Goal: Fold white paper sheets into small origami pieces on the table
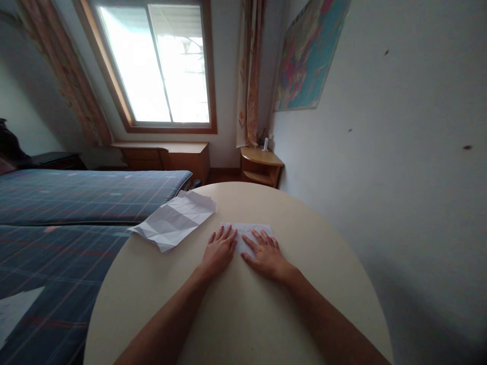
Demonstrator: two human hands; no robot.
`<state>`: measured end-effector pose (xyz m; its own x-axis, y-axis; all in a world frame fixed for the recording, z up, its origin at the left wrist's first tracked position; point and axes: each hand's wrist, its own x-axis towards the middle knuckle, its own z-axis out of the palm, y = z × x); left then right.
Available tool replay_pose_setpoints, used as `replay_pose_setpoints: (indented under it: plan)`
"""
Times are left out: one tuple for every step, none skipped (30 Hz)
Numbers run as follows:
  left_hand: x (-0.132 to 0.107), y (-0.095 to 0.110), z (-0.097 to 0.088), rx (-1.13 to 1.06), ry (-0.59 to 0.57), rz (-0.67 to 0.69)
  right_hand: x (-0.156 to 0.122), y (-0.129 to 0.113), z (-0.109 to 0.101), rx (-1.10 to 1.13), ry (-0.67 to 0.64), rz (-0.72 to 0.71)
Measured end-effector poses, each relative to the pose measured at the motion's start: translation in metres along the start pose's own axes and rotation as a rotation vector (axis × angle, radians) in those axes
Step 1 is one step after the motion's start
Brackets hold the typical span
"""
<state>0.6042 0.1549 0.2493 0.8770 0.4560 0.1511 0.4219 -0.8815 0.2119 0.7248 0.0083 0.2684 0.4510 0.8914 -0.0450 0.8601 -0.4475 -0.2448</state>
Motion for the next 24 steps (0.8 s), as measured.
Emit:
replay_pose_setpoints:
  plan:
    - [0.000,0.001,0.000,-0.002,0.011,-0.011,0.000,0.002,-0.001,-0.002,-0.002,-0.012]
    - [-0.001,0.002,0.000,-0.006,0.026,-0.020,-0.001,0.003,-0.002,-0.004,0.001,-0.023]
    - [-0.002,0.004,0.001,-0.009,0.040,-0.022,-0.001,0.004,-0.002,-0.007,0.008,-0.030]
    - [-0.003,0.006,0.002,-0.014,0.050,-0.017,-0.001,0.005,-0.002,-0.010,0.020,-0.032]
    - [-0.004,0.007,0.002,-0.017,0.053,-0.004,-0.001,0.006,-0.002,-0.014,0.033,-0.028]
    - [-0.005,0.008,0.002,-0.019,0.051,0.012,0.000,0.007,-0.002,-0.017,0.046,-0.021]
    - [-0.005,0.009,0.002,-0.020,0.041,0.026,0.000,0.007,-0.003,-0.019,0.055,-0.018]
    - [-0.005,0.009,0.002,-0.018,0.026,0.035,0.001,0.009,-0.003,-0.018,0.058,-0.022]
    - [-0.004,0.008,0.000,-0.016,0.006,0.040,0.001,0.010,-0.004,-0.015,0.053,-0.036]
    - [-0.004,0.007,-0.001,-0.015,-0.016,0.047,0.001,0.012,-0.006,-0.009,0.040,-0.054]
    - [-0.003,0.006,-0.003,-0.015,-0.040,0.055,0.001,0.014,-0.008,-0.002,0.021,-0.075]
    - [-0.003,0.004,-0.005,-0.017,-0.065,0.067,0.000,0.017,-0.009,0.006,-0.001,-0.097]
    - [-0.003,0.003,-0.007,-0.018,-0.086,0.077,-0.002,0.021,-0.011,0.013,-0.023,-0.118]
    - [-0.003,0.001,-0.009,-0.018,-0.100,0.086,-0.003,0.024,-0.013,0.022,-0.042,-0.139]
    - [-0.004,0.000,-0.011,-0.017,-0.109,0.093,-0.005,0.028,-0.015,0.031,-0.058,-0.159]
    - [-0.004,-0.001,-0.011,-0.016,-0.114,0.098,-0.007,0.031,-0.016,0.042,-0.071,-0.180]
    - [-0.005,-0.002,-0.012,-0.015,-0.114,0.104,-0.008,0.035,-0.018,0.054,-0.080,-0.200]
    - [-0.006,-0.003,-0.011,-0.016,-0.112,0.112,-0.010,0.037,-0.020,0.066,-0.088,-0.215]
    - [-0.007,-0.004,-0.011,-0.017,-0.107,0.119,-0.011,0.040,-0.022,0.077,-0.095,-0.228]
    - [-0.008,-0.005,-0.010,-0.018,-0.102,0.126,-0.012,0.042,-0.024,0.086,-0.100,-0.237]
    - [-0.008,-0.005,-0.009,-0.020,-0.097,0.135,-0.013,0.043,-0.026,0.092,-0.105,-0.242]
    - [-0.009,-0.006,-0.008,-0.022,-0.093,0.144,-0.013,0.044,-0.027,0.096,-0.110,-0.245]
    - [-0.009,-0.007,-0.008,-0.024,-0.091,0.152,-0.014,0.044,-0.029,0.100,-0.114,-0.248]
    - [-0.009,-0.007,-0.008,-0.025,-0.092,0.160,-0.014,0.044,-0.030,0.104,-0.118,-0.253]
